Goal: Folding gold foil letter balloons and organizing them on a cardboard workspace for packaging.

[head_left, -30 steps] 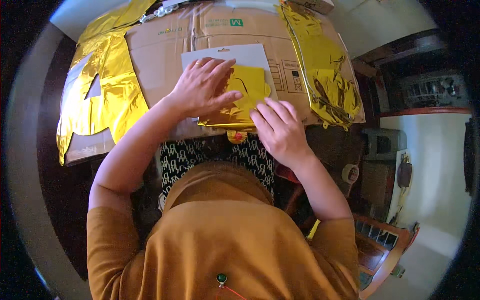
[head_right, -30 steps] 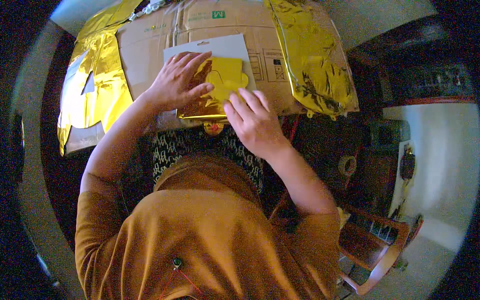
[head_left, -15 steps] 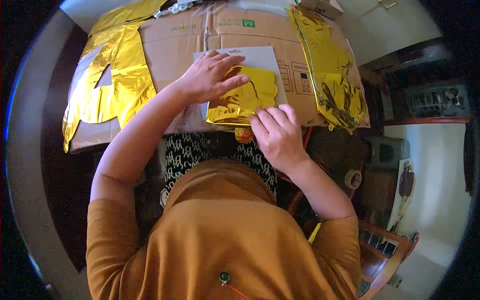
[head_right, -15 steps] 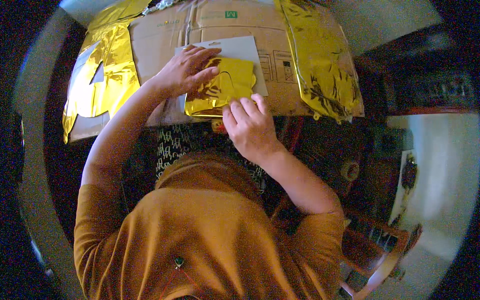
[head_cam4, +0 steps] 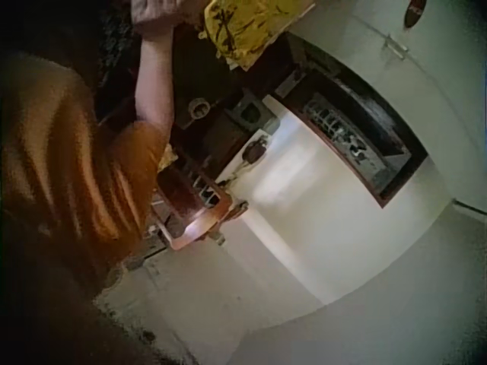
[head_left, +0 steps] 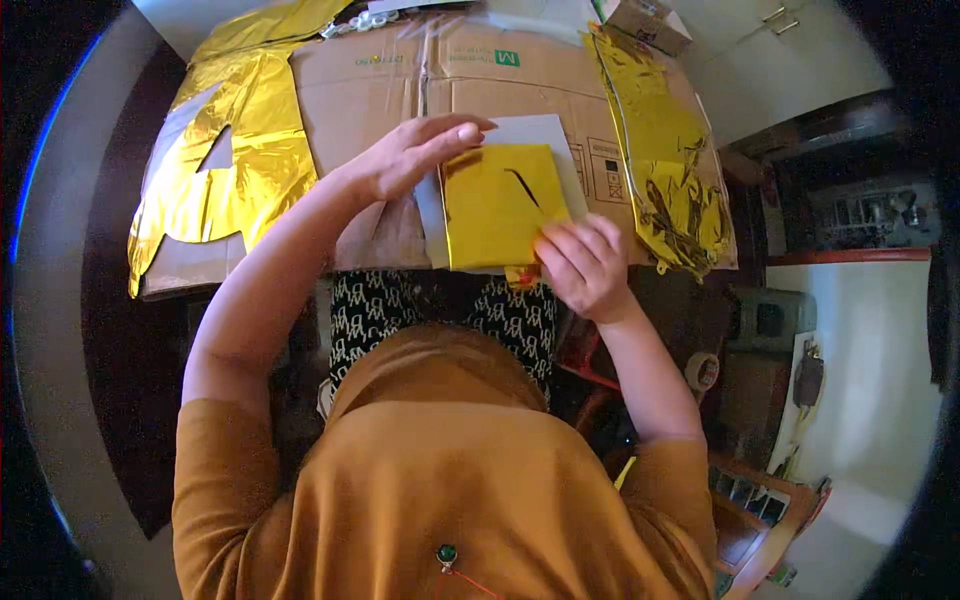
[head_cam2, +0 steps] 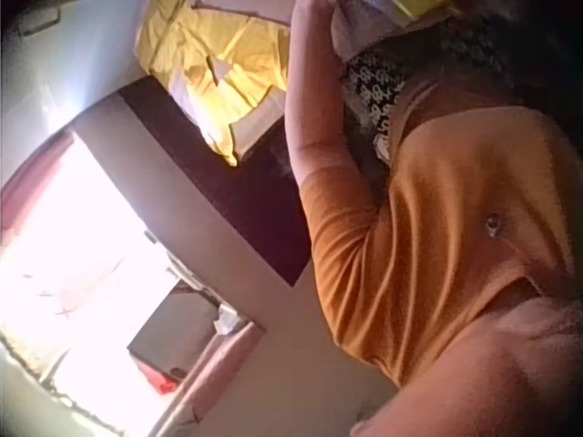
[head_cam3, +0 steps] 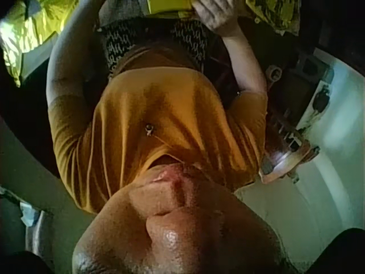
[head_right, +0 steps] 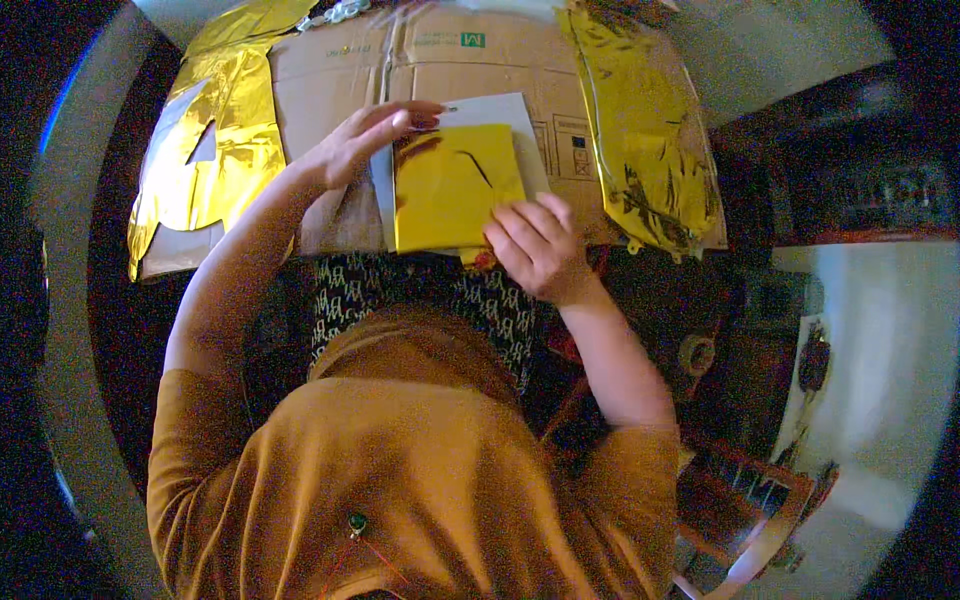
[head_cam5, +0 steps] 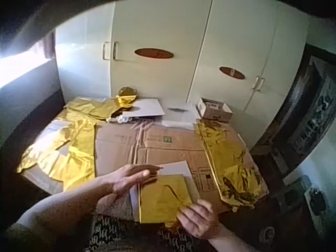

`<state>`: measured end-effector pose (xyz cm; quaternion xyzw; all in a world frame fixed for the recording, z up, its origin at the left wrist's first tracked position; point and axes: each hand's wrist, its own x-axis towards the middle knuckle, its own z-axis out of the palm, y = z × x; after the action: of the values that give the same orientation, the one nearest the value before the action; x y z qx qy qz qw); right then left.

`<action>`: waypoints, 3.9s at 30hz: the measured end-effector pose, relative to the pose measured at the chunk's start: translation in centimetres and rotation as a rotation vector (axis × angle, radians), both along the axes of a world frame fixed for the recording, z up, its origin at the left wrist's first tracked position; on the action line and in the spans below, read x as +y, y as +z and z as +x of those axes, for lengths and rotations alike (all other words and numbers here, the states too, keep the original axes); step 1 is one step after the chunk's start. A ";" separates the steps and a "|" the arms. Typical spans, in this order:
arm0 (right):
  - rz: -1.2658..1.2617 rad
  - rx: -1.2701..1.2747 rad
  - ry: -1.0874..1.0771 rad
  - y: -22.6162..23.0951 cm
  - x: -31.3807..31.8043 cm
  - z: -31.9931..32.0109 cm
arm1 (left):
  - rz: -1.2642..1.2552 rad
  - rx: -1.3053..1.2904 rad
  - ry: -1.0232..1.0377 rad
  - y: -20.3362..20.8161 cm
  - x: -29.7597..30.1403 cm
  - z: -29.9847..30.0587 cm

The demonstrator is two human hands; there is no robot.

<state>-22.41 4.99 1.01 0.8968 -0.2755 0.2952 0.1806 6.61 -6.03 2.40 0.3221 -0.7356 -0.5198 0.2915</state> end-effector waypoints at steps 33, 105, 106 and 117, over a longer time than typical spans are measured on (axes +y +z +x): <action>1.194 -1.175 -0.621 -0.2 6.9 1.6 | -0.675 -0.496 0.176 -0.4 1.2 -4.8; 1.442 -1.179 -0.584 0.8 1.8 3.6 | 0.496 -0.137 0.558 2.5 6.8 -0.8; 1.470 -1.190 -0.591 0.9 1.7 3.8 | 0.325 -0.461 0.575 4.1 6.4 -0.6; 1.290 -0.854 -0.696 2.0 0.5 4.6 | -0.839 -0.555 0.100 1.3 2.2 -3.0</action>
<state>-17.82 5.52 2.99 0.4996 -0.6949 0.3211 -0.4054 3.60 -3.78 3.70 0.3380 -0.9146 -0.0597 0.2138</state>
